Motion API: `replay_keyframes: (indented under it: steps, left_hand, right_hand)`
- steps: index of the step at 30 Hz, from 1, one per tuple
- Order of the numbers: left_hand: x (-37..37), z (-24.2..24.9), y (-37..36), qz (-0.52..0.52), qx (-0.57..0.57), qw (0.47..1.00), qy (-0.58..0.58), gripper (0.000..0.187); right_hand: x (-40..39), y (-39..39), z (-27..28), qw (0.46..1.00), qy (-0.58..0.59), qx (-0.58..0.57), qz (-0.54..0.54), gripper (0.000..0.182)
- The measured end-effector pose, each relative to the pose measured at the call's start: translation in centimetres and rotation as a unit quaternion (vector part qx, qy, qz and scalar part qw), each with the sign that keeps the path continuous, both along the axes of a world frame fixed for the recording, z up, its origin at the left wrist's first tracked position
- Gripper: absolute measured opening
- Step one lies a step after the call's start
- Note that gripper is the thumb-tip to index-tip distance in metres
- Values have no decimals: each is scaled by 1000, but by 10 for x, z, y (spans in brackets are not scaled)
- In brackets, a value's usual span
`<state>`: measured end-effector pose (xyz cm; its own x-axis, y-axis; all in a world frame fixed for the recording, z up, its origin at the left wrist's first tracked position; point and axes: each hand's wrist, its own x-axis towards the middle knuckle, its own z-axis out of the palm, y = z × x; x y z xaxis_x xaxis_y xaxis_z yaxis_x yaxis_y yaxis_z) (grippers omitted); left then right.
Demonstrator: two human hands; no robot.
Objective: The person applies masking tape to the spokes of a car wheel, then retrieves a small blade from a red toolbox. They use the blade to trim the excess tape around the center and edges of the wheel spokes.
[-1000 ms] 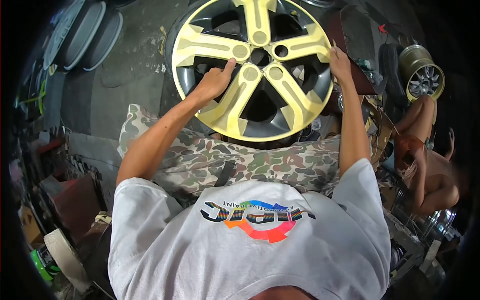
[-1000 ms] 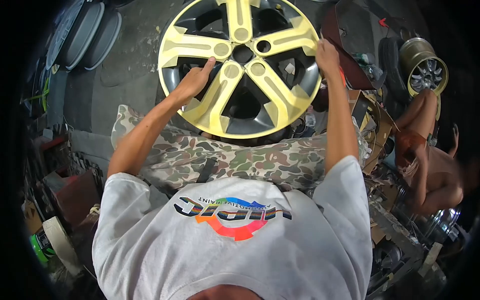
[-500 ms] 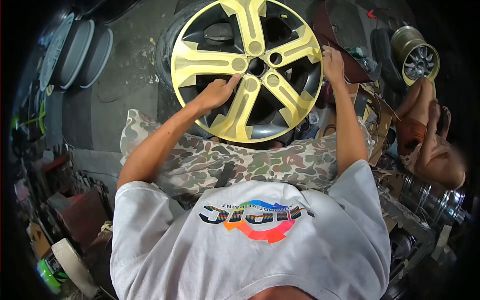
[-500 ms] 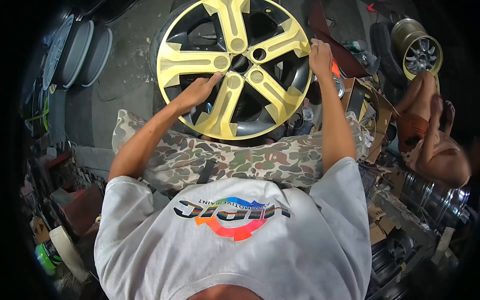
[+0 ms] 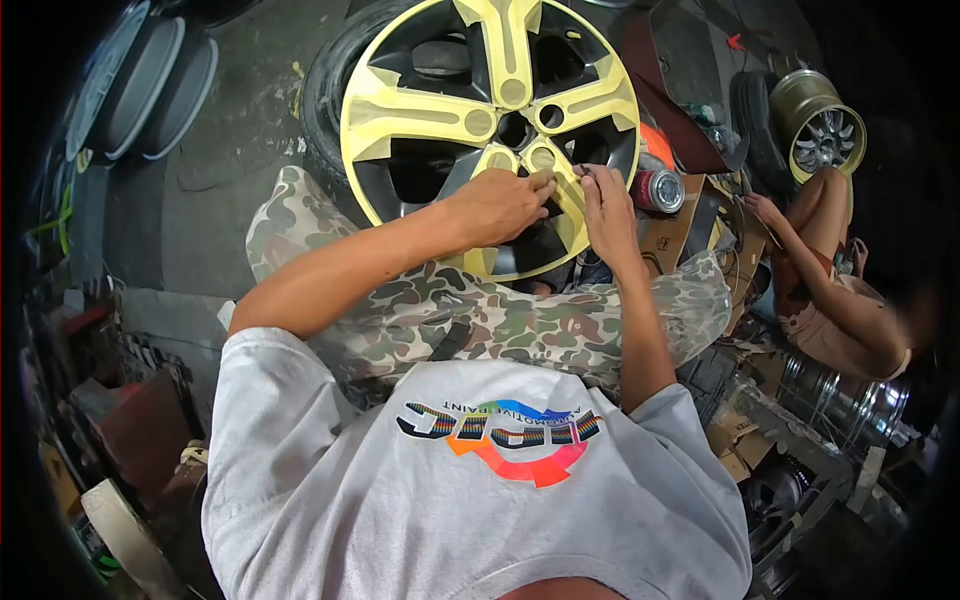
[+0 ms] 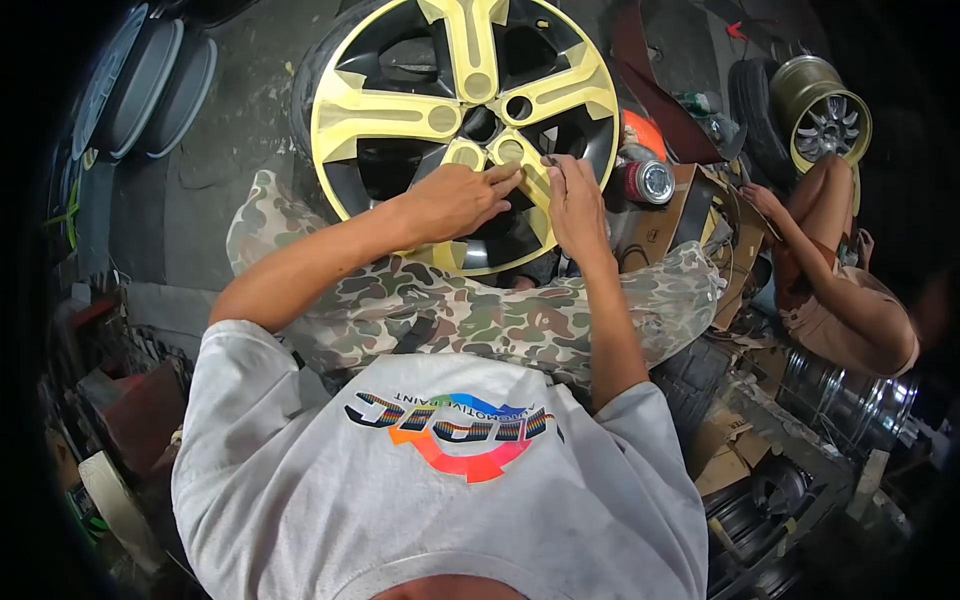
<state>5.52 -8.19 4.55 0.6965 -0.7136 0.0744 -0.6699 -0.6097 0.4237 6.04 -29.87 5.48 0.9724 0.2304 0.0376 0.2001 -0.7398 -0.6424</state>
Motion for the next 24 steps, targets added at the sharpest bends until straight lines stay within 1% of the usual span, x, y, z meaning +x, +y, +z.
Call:
replay_keyframes:
  steps: [1,2,4,5,9,11,15,17,21,23,24]
  left_hand:
    - [0,-2,-1,7,14,999,-32,40]
    - [1,-4,-1,14,30,997,-65,42]
    - [4,-14,0,20,51,995,-87,41]
    - [6,-18,-1,18,70,992,-108,41]
    - [7,-19,-4,15,78,991,-107,40]
    - [8,-17,-5,16,91,992,-84,39]
    - [8,-18,-5,26,94,992,-86,39]
    - [10,-19,-4,25,91,993,-76,39]
    - [10,-15,-3,23,90,993,-68,39]
    - [10,-19,-2,20,80,994,-73,39]
    - [10,-18,-2,19,80,994,-72,39]
  right_hand:
    - [0,5,2,1000,-30,-4,-3,24]
    - [2,6,1,1000,-29,-2,1,24]
    - [9,6,-3,999,-30,-11,11,26]
    - [12,6,-5,998,-53,-17,14,26]
    - [20,5,-2,999,-41,-19,14,28]
    - [23,7,-8,996,-18,87,-11,31]
    - [26,5,-7,998,-8,61,6,30]
    - [27,3,-7,998,-28,27,44,27]
    - [27,7,-1,999,-1,1,40,25]
    - [27,9,-1,999,31,35,2,23]
    - [27,9,-2,999,31,35,2,23]
